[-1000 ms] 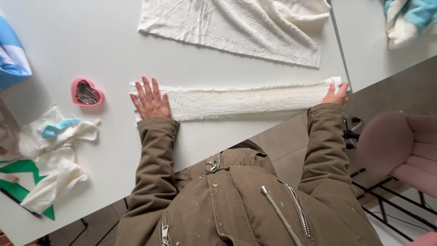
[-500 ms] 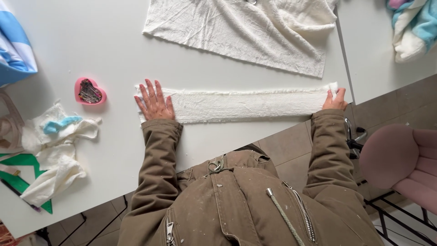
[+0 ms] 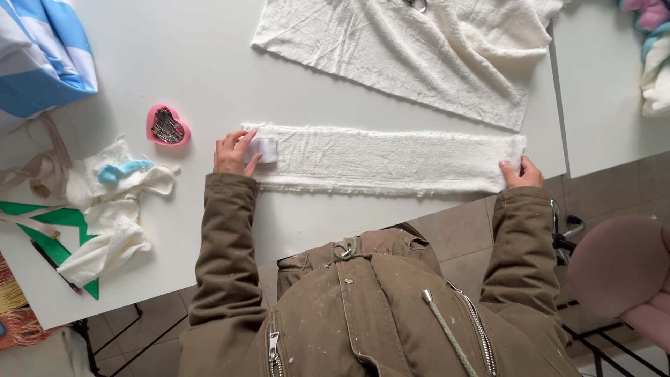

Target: The person smooths a white towel on a table, places a small white fabric piece on it, and then uses scissors to cut a strip from the towel. They then fold the cut strip and place it on the table.

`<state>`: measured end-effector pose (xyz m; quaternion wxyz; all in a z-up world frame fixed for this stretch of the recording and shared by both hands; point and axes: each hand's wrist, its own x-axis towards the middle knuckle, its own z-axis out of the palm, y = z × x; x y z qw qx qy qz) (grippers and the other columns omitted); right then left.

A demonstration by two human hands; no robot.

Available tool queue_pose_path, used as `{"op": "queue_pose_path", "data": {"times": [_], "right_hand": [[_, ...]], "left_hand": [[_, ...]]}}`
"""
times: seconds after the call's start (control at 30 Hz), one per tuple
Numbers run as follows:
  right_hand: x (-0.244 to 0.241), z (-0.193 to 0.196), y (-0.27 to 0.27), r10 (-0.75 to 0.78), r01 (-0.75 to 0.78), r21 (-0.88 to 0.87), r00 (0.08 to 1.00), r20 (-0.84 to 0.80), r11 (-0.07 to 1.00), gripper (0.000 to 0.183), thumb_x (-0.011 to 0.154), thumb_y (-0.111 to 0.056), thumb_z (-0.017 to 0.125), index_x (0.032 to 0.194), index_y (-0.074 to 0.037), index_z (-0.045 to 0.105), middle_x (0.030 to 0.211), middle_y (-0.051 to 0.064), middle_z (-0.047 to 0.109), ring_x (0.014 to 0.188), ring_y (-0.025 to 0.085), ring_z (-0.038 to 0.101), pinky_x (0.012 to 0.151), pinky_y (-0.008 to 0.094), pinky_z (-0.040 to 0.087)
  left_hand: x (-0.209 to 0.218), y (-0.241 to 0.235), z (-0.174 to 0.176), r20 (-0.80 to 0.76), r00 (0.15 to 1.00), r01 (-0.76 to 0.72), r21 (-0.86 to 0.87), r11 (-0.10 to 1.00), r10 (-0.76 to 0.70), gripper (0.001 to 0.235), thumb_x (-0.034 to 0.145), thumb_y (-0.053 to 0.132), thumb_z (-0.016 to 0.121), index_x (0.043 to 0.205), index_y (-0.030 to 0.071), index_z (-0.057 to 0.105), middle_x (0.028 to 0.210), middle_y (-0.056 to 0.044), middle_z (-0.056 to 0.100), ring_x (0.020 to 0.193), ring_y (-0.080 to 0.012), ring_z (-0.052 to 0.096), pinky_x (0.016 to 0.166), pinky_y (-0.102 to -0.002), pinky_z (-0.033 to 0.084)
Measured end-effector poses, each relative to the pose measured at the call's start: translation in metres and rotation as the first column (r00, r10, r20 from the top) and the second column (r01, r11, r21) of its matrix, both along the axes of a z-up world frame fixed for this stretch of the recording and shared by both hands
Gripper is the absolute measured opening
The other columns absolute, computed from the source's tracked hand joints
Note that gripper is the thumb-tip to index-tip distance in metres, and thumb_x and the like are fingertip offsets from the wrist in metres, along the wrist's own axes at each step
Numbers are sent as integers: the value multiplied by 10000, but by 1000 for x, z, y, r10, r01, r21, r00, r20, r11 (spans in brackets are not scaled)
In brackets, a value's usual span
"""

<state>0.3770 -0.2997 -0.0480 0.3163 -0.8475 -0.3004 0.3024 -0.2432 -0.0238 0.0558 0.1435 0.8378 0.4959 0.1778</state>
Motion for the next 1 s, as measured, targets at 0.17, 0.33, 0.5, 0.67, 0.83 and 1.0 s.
{"op": "queue_pose_path", "data": {"times": [0.17, 0.33, 0.5, 0.67, 0.83, 1.0], "right_hand": [[15, 0, -10, -30, 40, -51, 983, 181, 998, 407, 968, -289, 778, 1224, 13, 682, 1059, 176, 727, 929, 270, 684, 842, 419, 544], [27, 7, -14, -190, 220, -94, 947, 258, 971, 296, 984, -275, 775, 1150, -42, 698, 994, 130, 715, 902, 315, 659, 775, 485, 535], [-31, 94, 21, -200, 173, 156, 963, 182, 973, 275, 1059, -201, 709, 1217, -20, 574, 1094, 118, 700, 922, 235, 718, 766, 377, 628], [-202, 132, 83, 212, -241, 259, 968, 135, 935, 267, 1061, -146, 654, 1284, -26, 573, 997, 171, 664, 809, 253, 659, 721, 378, 596], [-293, 146, 106, 654, -468, 570, 737, -171, 675, 525, 883, -148, 750, 1290, 12, 458, 1143, 204, 582, 983, 256, 693, 791, 366, 657], [-231, 31, 72, 468, -580, 264, 797, 383, 771, 409, 1050, -155, 668, 1426, -90, 521, 1455, 126, 581, 1359, 312, 616, 1182, 473, 546]], "left_hand": [[15, 5, -10, -142, 988, -85, -198, 976, 57, 478, 746, 160, 891, 1176, 119, 687, 1120, -72, 639, 1079, -271, 561, 931, -425, 475], [16, 24, -22, -48, 997, 41, -332, 942, -60, 286, 788, 132, 861, 1026, 97, 706, 1042, -67, 625, 1050, -242, 564, 943, -385, 505], [27, 52, -2, 197, 947, -124, -503, 855, 253, 261, 977, 247, 794, 1090, 56, 655, 1026, -114, 744, 928, -174, 719, 848, -315, 590], [77, -4, -28, 516, 816, 190, -665, 722, 261, 709, 895, 482, 711, 1386, 2, 533, 1290, -202, 667, 1108, -326, 680, 902, -426, 594], [97, -59, -55, 541, 596, 606, -788, 110, 593, 935, 911, 726, 530, 1495, 2, 437, 1423, -226, 610, 1263, -331, 655, 1055, -449, 555], [91, -75, -121, 522, 653, 267, -837, 478, 549, 603, 921, 353, 772, 1342, -44, 603, 1215, -168, 709, 1077, -227, 669, 946, -380, 536]]}}
